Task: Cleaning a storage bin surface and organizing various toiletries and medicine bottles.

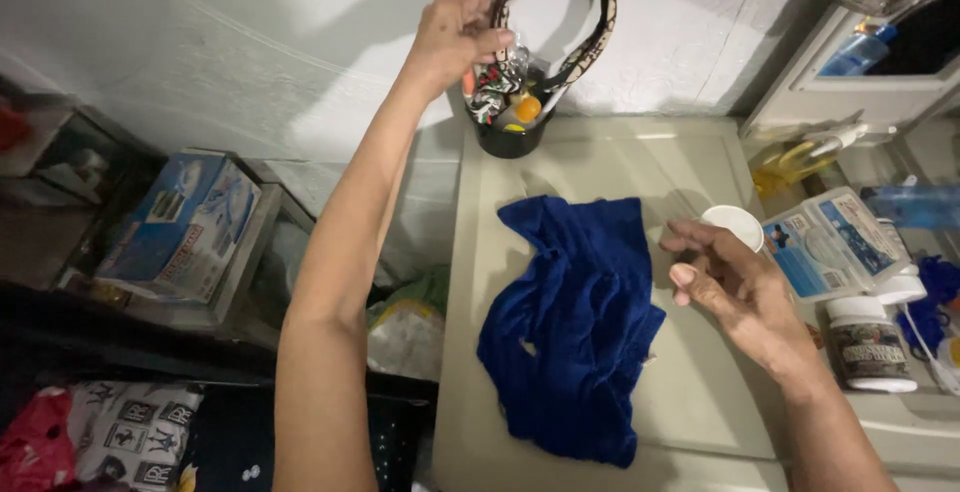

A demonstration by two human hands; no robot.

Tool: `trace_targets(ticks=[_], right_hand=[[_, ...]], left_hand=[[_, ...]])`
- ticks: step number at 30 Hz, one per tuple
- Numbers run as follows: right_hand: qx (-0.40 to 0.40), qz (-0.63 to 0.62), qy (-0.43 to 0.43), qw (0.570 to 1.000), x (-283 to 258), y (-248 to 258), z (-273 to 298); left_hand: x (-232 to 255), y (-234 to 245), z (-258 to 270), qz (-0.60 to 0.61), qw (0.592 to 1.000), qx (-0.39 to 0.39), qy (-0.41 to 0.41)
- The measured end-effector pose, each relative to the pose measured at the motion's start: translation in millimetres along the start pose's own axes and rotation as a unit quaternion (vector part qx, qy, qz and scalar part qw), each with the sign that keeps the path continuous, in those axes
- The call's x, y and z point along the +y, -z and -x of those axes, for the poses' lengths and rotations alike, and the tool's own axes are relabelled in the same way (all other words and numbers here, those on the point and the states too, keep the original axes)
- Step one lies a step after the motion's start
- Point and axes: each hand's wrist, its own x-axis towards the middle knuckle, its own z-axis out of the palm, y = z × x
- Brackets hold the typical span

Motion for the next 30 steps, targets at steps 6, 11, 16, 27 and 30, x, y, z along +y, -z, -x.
trace_targets(ticks=[6,11,16,27,30], right_hand=[[-0.008,-0.015,0.007,1.0,0.1,1.2,1.7],[-0.008,-0.001,0.022,1.0,8.3,3.3,-0.1],[-0.004,-0.01,0.001,1.0,-2.0,5.8,6.2],[-0.038,0.065,0.017,0.997,-15.5,4.1,16.0],[0.029,0.117,0.08,0.989,-17.1,27.4,21.2]], left_hand=[[5.9,-6.1,13.0,-0.099,0.991,0.027,0.088],[-17.7,-25.3,18.0,-0.206,0.978,0.022,0.034],[-24.6,-31.6,12.9,-0.371,0.925,0.08,-0.037],[-36.4,-39.8,21.8,-0.446,0.882,0.107,-0.106],[-11.3,-47.1,47.2,-0.432,0.886,0.118,-0.117]])
